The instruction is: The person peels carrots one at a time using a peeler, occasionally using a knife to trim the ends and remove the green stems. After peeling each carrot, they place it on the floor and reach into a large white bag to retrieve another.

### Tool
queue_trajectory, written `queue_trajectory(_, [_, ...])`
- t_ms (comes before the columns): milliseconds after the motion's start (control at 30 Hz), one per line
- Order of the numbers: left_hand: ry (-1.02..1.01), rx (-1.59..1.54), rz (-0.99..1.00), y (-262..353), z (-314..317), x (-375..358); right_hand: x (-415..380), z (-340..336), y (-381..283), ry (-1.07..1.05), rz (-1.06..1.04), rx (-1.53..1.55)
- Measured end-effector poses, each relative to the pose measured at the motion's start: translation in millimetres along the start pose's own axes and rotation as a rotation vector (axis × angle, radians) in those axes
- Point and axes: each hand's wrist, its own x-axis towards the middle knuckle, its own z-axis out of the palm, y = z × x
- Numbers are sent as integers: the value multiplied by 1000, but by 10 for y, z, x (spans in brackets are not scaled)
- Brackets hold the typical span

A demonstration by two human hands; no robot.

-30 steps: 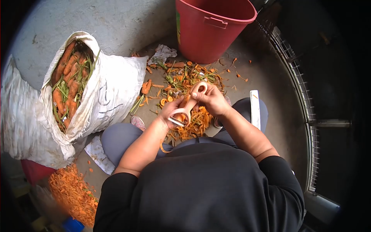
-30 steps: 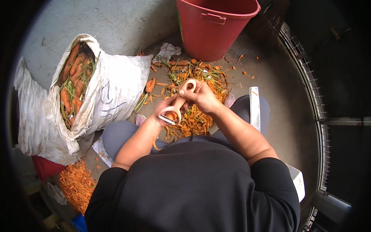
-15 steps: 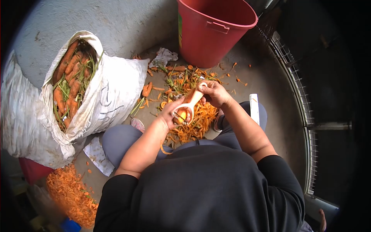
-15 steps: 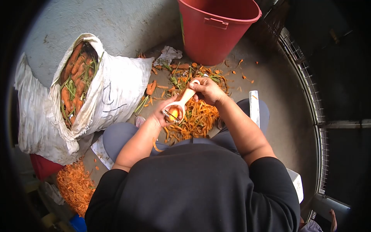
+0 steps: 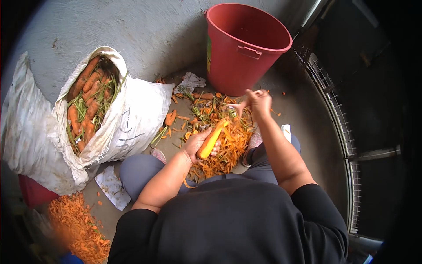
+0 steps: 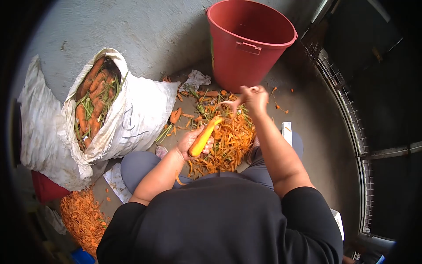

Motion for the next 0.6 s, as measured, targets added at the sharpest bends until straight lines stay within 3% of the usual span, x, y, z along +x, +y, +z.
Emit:
queue_trajectory(33, [-4, 31, 33, 38, 8, -27, 173, -114, 24, 73, -38, -132])
queue_trajectory(67, [-10, 66, 66, 99, 23, -46, 256, -177, 35, 182, 19, -26])
queue_trajectory(100, [30, 209, 136, 203, 49, -53, 241, -197, -44, 160, 52, 72])
queue_trajectory(133, [331, 569, 240, 268, 39, -2, 161, -231, -144, 139, 89, 166])
queue_trajectory(233, [529, 714, 414, 370, -162, 173, -66, -183, -235, 21, 38, 123])
queue_trajectory(333, [704, 876, 583, 466, -90, 318, -230, -194, -211, -37, 86, 326])
queue_trajectory(367, [603, 553, 317, 486, -53, 235, -284, -177, -208, -17, 96, 353])
queue_trajectory(467, [188, 76, 23, 365, -58, 222, -573, -41, -375, -138, 170, 381])
queue_trajectory(500, [274, 190, 39, 294, 63, 188, -599, 0, -377, -196, 163, 379])
queue_trajectory(533, [225, 185, 19, 211, 193, 145, -609, 18, -376, -255, 158, 379])
queue_trajectory(567, [122, 134, -47, 154, 179, 133, -537, 26, -411, -218, 117, 270])
queue_trajectory(600, [20, 84, -114, 127, 166, 131, -336, 50, -263, -137, 93, 358])
